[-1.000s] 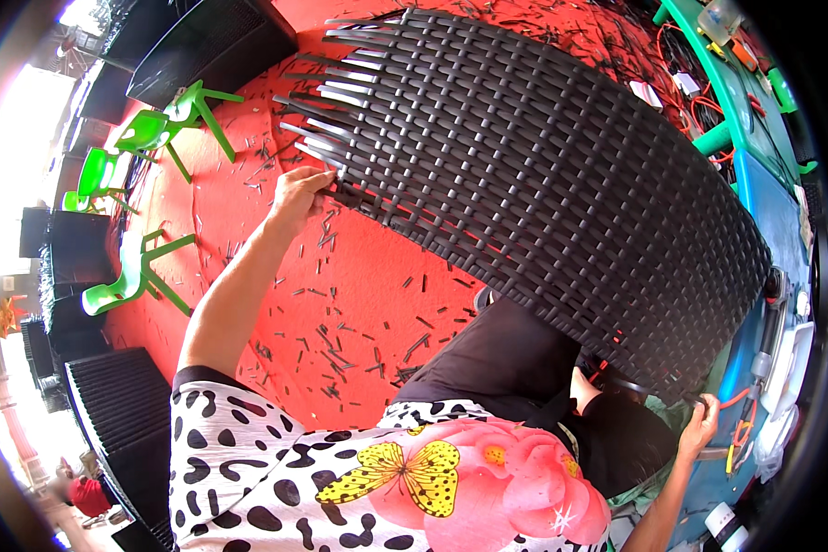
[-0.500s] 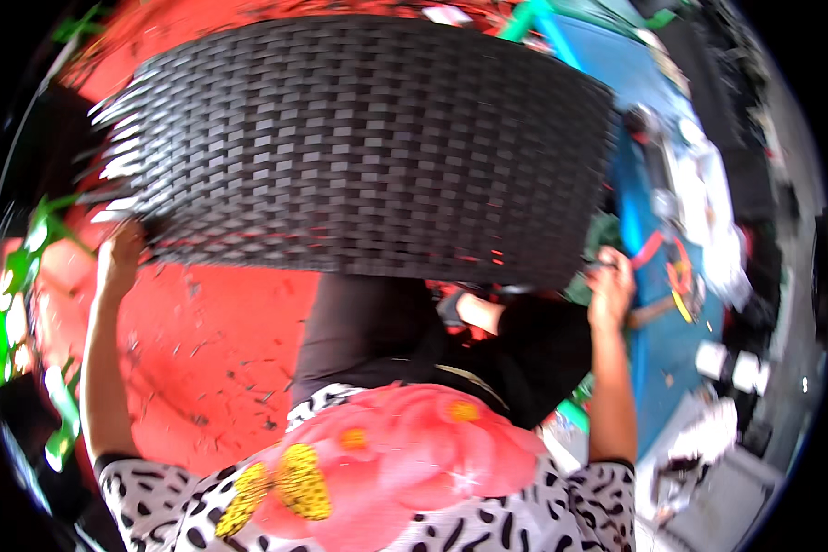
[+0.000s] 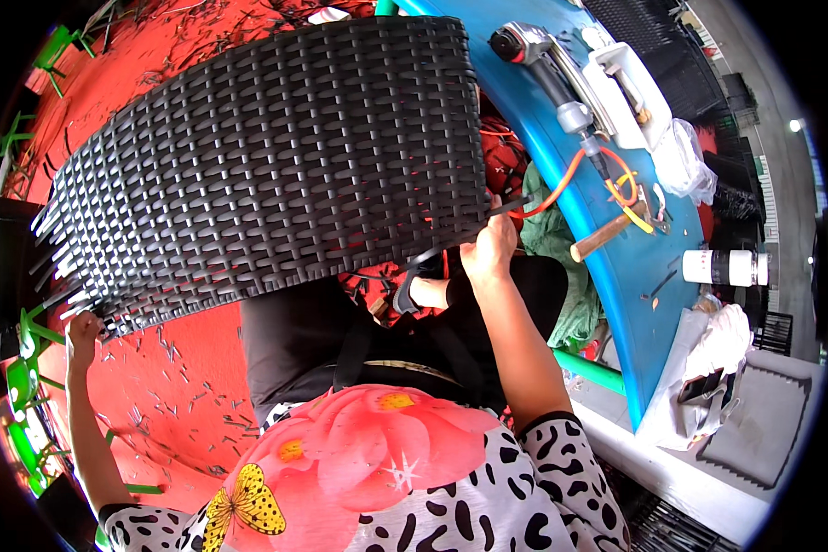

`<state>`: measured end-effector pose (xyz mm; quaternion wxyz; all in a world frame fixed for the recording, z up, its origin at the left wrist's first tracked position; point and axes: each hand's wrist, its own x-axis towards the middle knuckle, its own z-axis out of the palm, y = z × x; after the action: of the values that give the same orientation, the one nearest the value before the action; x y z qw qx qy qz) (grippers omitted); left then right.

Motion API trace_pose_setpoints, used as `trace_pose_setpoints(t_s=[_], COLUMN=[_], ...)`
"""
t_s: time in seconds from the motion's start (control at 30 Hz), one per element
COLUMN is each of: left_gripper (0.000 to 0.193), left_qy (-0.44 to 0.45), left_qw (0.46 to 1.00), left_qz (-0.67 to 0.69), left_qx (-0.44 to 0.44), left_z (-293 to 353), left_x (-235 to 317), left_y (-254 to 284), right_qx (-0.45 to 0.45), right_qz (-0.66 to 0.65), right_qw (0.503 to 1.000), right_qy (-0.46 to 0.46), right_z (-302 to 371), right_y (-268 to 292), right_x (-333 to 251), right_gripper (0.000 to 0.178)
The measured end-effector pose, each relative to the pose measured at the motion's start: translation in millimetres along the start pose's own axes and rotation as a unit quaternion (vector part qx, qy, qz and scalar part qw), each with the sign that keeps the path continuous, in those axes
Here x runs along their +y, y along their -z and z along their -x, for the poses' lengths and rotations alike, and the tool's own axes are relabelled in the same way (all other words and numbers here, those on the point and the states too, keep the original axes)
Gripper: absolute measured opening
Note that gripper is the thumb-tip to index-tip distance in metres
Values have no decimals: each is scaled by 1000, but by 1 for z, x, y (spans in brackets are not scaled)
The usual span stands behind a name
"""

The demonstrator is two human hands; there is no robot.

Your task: The person weaves black plastic strips into the frame of a wicker chair seat. They use a staple gun to secure the strips and a hammer to adjust the weave. The person works on the chair while sitting on the floor.

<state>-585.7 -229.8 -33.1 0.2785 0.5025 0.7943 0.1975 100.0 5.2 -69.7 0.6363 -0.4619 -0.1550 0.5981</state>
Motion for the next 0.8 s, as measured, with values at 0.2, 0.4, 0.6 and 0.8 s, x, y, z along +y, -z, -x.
trace_pose_setpoints(t_s=[0.2, 0.4, 0.6, 0.8], left_gripper=[24, 23, 30, 32], left_qy=[-11, -36, -11, -30], left_qw=[992, 982, 959, 921], left_qz=[-98, -125, -187, -263], left_qx=[73, 138, 212, 287], left_z=[25, 42, 40, 24], left_x=[-26, -91, -165, -216], left_y=[45, 72, 88, 105], right_qx=[33, 36, 70, 112], right_qz=[-29, -18, -130, -103], right_qw=[997, 991, 985, 987], right_qy=[58, 128, 90, 51], right_z=[-5, -10, -9, -29], right_y=[-8, -7, -10, 3], right_x=[-5, 5, 4, 10], right_gripper=[27, 22, 29, 35])
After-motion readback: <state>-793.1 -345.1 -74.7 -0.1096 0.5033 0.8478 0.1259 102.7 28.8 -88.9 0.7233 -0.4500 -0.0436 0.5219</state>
